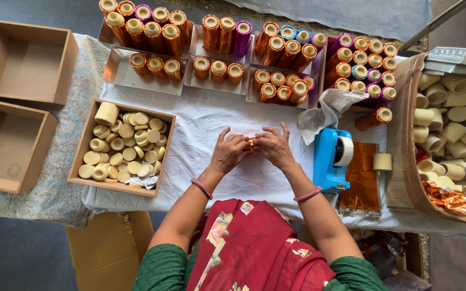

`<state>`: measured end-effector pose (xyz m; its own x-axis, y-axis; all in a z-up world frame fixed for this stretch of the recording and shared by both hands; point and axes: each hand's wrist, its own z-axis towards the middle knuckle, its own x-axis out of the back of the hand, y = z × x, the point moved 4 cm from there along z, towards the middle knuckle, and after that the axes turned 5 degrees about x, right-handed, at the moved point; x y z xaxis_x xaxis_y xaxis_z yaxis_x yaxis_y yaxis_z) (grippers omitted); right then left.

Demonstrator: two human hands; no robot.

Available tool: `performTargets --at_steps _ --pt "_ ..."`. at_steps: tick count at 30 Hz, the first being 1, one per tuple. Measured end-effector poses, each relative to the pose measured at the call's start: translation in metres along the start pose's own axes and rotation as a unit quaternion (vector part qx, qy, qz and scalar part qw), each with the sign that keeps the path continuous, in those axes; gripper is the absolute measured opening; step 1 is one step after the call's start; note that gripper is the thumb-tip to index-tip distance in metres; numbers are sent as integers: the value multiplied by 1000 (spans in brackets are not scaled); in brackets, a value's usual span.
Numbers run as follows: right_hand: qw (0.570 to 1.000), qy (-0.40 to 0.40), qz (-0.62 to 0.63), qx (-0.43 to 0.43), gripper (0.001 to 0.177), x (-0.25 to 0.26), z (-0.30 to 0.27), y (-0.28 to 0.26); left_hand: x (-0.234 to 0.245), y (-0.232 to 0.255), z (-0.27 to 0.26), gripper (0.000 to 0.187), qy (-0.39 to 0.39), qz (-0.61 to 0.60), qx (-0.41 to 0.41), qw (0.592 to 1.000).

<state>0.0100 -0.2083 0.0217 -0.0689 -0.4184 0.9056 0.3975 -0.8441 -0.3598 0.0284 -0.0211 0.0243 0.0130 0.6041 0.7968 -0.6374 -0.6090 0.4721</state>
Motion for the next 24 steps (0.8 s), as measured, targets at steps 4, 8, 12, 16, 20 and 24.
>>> performTargets --at_steps 4,8,12,16,20,24 --pt "999 9 -27 14 18 6 7 -8 -1 -6 7 24 -16 9 18 1000" --pt "995 51 -69 43 16 10 10 -18 -3 -8 10 21 -1 21 19 1000" --pt "994 49 -96 29 20 22 -1 -23 -5 -10 10 18 -1 14 33 999" --pt "990 138 -34 -23 15 78 -52 -23 0 -9 9 19 -3 -10 34 999" --pt "954 189 -151 -174 23 131 -136 9 0 -6 10 15 -7 -47 31 998" --pt "909 172 -69 -373 27 152 -224 59 10 0 11 13 0 -62 48 997"
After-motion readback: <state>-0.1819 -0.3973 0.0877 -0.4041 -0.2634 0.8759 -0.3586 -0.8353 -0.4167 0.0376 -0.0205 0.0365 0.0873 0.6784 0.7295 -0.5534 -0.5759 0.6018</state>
